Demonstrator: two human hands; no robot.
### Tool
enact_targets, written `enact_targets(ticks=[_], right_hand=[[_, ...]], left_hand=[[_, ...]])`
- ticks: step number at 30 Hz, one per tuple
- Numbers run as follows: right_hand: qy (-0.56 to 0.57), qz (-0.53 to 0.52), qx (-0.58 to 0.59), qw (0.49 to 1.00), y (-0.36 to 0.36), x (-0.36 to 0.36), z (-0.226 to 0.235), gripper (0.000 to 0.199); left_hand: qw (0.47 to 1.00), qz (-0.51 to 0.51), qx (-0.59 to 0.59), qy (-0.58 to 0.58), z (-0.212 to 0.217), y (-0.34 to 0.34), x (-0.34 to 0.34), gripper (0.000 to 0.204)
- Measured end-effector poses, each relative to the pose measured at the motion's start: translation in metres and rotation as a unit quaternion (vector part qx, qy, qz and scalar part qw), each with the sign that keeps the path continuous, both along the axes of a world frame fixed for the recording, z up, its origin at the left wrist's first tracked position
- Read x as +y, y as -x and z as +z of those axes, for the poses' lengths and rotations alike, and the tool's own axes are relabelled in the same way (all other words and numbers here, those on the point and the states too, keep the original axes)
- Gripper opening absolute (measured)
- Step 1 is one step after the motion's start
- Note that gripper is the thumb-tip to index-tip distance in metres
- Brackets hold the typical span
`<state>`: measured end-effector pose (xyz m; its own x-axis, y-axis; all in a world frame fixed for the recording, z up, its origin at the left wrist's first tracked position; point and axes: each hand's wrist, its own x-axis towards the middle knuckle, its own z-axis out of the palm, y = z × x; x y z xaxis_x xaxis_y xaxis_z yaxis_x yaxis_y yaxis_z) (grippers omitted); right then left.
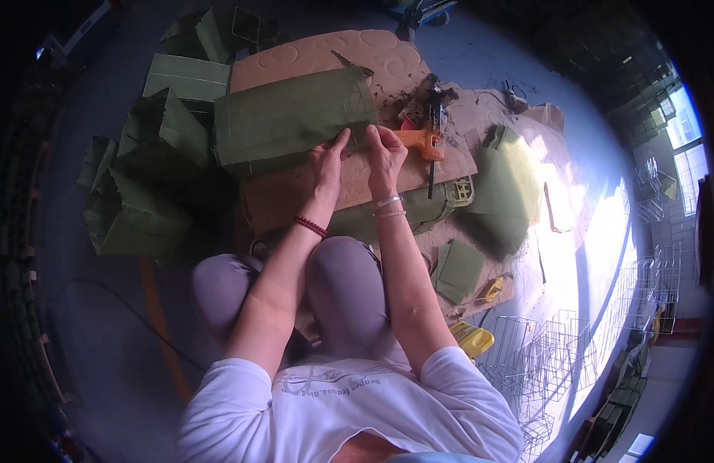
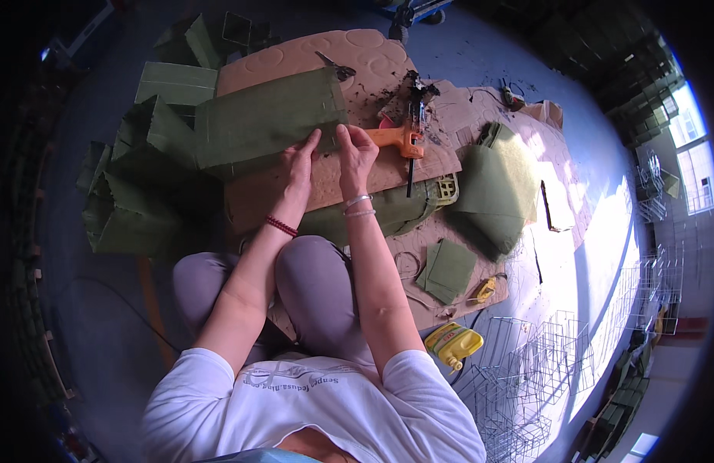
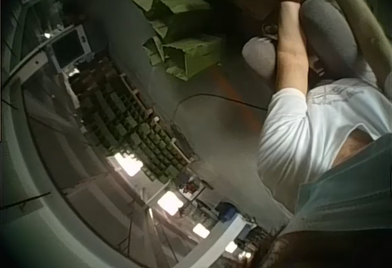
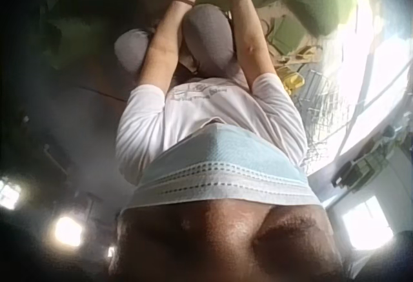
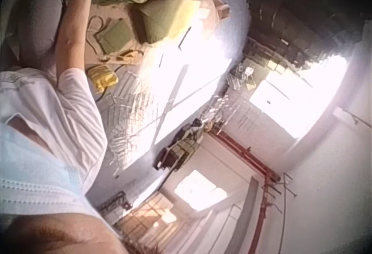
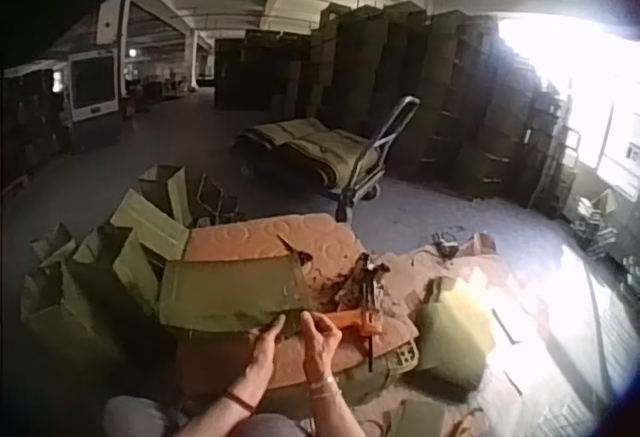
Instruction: Using a hot glue gun to assemble green foam panels into rectangular boxes or containers while sitting on the floor.
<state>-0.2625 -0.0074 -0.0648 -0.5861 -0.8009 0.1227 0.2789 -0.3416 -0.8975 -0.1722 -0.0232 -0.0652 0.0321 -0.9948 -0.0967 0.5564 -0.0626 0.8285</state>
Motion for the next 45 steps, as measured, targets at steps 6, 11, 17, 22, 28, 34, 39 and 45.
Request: enact_targets(ticks=[6,11,17,22,28,34,39,45], right_hand=[[0.004,-0.001,-0.012,1.0,0.001,-0.004,-0.003,0.011],[0.013,-0.004,-0.005,1.0,0.0,-0.005,-0.003,0.009],[-0.001,0.028,-0.018,0.999,0.002,0.0,0.003,0.01],[-0.02,0.001,0.172,0.985,0.015,0.008,0.007,0.024],[-0.03,-0.078,0.691,0.718,0.003,0.01,0.051,0.064],[-0.036,-0.024,0.748,0.663,0.012,0.003,0.047,0.082],[-0.046,-0.026,0.792,0.609,0.013,-0.003,0.046,0.087],[-0.041,-0.015,0.79,0.611,0.014,-0.003,0.044,0.093]], left_hand=[[0.999,-0.009,-0.044,0.023,0.001,-0.001,0.002,0.019],[0.994,-0.045,-0.104,-0.001,0.005,0.005,0.006,0.016],[0.995,-0.014,-0.071,0.065,0.008,0.014,0.001,0.017],[0.991,-0.027,-0.12,0.054,0.002,0.011,-0.001,0.016],[0.972,-0.093,-0.216,0.002,-0.007,0.005,-0.003,0.018],[0.99,-0.043,-0.059,0.119,-0.016,0.012,-0.003,0.016],[0.991,-0.017,-0.11,0.08,-0.015,0.011,-0.009,0.01],[0.987,-0.091,-0.079,0.104,-0.017,-0.02,-0.004,0.023]])
